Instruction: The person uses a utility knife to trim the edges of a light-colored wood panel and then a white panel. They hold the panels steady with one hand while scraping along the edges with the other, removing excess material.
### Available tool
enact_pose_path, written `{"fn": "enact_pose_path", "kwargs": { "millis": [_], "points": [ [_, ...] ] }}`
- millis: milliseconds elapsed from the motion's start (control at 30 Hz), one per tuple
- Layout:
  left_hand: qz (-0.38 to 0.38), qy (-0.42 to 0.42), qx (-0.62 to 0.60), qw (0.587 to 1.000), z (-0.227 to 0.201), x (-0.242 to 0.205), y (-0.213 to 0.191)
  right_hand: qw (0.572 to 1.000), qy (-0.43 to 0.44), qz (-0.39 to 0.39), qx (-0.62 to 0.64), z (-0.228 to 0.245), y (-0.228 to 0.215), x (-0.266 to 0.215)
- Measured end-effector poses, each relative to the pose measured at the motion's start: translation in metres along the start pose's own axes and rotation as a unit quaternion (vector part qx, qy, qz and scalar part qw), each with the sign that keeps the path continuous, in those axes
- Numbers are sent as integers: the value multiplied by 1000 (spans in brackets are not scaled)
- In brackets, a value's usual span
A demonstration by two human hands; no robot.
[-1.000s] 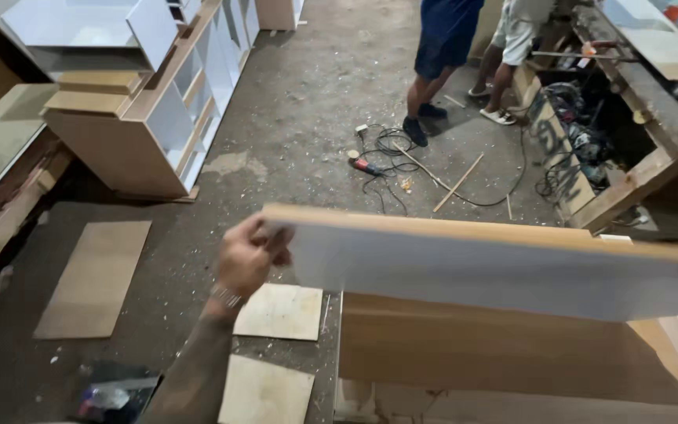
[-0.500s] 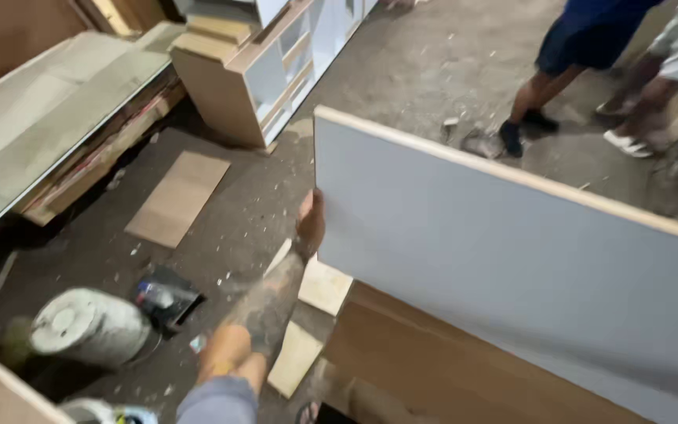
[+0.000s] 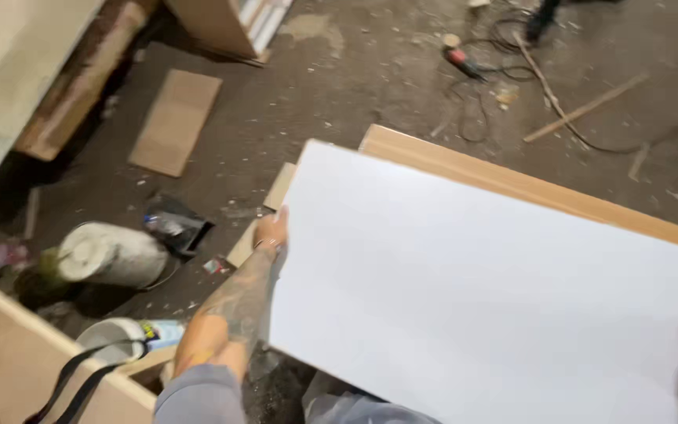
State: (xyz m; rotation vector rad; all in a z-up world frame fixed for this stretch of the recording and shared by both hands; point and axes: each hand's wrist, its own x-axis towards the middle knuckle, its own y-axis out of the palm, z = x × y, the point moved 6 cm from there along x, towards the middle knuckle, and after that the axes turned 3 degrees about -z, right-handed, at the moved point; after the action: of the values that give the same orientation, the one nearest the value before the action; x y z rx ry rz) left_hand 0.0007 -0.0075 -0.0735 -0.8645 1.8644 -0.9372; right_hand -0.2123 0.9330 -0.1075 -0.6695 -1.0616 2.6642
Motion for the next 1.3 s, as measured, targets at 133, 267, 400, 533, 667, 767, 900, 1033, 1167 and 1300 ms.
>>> {"fn": "enact_pose_path", "kwargs": {
  "millis": [133, 267, 400, 533, 667, 767, 900, 1033, 1167, 1300],
  "points": [
    [-13, 52, 33, 998, 34, 23, 18, 959, 101, -43, -262, 86, -28, -93],
    [-139, 120, -13, 983, 14, 14, -22, 927, 26, -220, -303, 109, -62, -119],
    [-199, 269, 32, 942, -76, -89, -66, 931, 7, -278, -235, 89, -59, -124],
    [-190, 314, 107, 924, -80, -185, 39, 978, 139, -111, 110, 80, 25, -178],
    [39, 612, 194, 766, -111, -381, 103, 904, 216, -24, 367, 99, 88, -248],
    [148, 703, 214, 662, -114, -419, 117, 913, 166, 17, 371, 84, 90, -259],
    [103, 558, 133, 813, -59, -280, 44, 898, 187, 87, 388, 56, 67, -275],
    [-68, 170, 215, 959, 76, -87, -81, 928, 145, 57, 339, 11, 63, -260],
    [-15, 61, 193, 979, 100, -73, -124, 995, -26, -2, 95, 68, 94, -272],
    [76, 36, 42, 996, 153, -64, -24, 958, -255, 123, -47, 170, 223, -320]
  ]
}}
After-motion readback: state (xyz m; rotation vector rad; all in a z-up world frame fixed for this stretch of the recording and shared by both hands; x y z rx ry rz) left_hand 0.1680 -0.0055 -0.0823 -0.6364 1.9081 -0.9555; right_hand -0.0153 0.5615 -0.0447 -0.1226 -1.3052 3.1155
